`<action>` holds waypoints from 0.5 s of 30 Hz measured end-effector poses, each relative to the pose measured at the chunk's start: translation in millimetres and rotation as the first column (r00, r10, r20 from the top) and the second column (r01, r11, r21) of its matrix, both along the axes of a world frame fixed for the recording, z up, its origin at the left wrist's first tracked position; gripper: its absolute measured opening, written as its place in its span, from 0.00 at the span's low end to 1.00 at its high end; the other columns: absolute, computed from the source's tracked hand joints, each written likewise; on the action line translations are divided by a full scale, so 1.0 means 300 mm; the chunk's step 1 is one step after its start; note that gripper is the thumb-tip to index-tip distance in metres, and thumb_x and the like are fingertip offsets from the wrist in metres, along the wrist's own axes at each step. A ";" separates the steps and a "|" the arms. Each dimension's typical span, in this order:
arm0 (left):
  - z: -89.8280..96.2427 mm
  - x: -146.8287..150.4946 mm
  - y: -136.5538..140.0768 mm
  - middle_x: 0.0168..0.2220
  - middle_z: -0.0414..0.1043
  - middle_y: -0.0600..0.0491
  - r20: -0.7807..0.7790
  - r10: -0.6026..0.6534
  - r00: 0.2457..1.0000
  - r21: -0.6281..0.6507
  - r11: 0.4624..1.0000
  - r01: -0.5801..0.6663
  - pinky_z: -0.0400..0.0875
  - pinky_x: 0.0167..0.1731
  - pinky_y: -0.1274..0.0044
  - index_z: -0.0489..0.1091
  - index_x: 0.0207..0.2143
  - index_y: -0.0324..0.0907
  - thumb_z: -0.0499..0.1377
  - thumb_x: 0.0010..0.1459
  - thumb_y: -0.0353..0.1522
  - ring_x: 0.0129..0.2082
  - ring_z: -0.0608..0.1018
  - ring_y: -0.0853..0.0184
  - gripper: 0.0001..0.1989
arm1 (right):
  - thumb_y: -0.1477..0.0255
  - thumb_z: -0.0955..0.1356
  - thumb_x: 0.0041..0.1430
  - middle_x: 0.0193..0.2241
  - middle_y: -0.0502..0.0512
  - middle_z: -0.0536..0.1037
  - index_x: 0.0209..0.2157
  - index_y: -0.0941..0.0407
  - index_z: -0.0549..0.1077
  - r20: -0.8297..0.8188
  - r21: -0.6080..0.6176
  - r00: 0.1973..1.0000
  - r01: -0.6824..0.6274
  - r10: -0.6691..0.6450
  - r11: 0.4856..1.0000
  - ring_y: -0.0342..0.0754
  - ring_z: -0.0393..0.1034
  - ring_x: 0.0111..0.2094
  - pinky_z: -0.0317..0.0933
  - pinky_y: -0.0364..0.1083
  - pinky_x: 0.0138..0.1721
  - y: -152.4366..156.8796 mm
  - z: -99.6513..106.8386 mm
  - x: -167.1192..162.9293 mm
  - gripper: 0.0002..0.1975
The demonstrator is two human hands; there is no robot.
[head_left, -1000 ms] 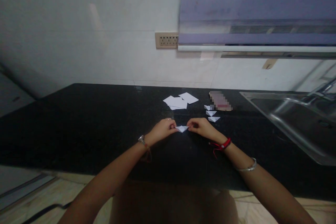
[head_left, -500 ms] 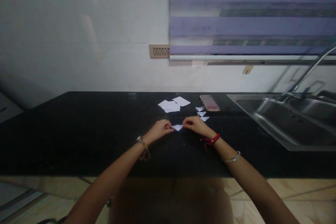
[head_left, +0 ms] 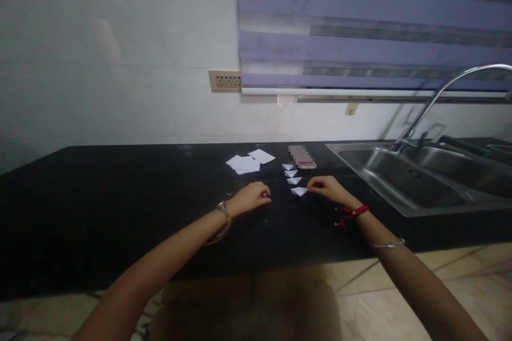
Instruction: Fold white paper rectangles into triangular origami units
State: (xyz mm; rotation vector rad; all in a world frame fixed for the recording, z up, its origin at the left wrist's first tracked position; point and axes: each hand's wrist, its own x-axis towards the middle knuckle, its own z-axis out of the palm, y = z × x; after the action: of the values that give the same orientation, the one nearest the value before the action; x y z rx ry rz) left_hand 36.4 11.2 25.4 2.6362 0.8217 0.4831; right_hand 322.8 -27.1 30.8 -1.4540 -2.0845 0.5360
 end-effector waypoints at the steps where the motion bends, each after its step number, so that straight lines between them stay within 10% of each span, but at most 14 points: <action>1: 0.001 0.023 0.002 0.30 0.66 0.53 -0.013 -0.017 1.000 0.016 1.000 0.017 0.61 0.29 0.80 0.67 0.32 0.40 0.55 0.51 0.36 0.31 0.68 0.70 0.09 | 0.67 0.64 0.48 0.26 0.53 0.74 0.27 0.60 0.72 -0.005 0.007 1.000 0.013 -0.013 1.000 0.45 0.67 0.29 0.59 0.43 0.33 0.001 -0.007 0.008 0.10; 15: -0.044 0.133 0.036 0.31 0.67 0.52 -0.004 0.042 0.999 0.059 0.997 -0.042 0.62 0.30 0.79 0.67 0.32 0.40 0.52 0.52 0.35 0.31 0.69 0.69 0.09 | 0.69 0.64 0.48 0.25 0.53 0.74 0.27 0.60 0.71 0.023 0.027 0.999 0.026 -0.026 0.999 0.44 0.66 0.28 0.58 0.42 0.31 0.051 -0.046 0.019 0.09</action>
State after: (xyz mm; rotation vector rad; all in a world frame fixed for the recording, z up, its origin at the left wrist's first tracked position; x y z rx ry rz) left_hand 76.5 21.9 12.2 2.6798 0.8788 0.5200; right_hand 328.5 -12.0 16.9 -1.4767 -2.0797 0.4823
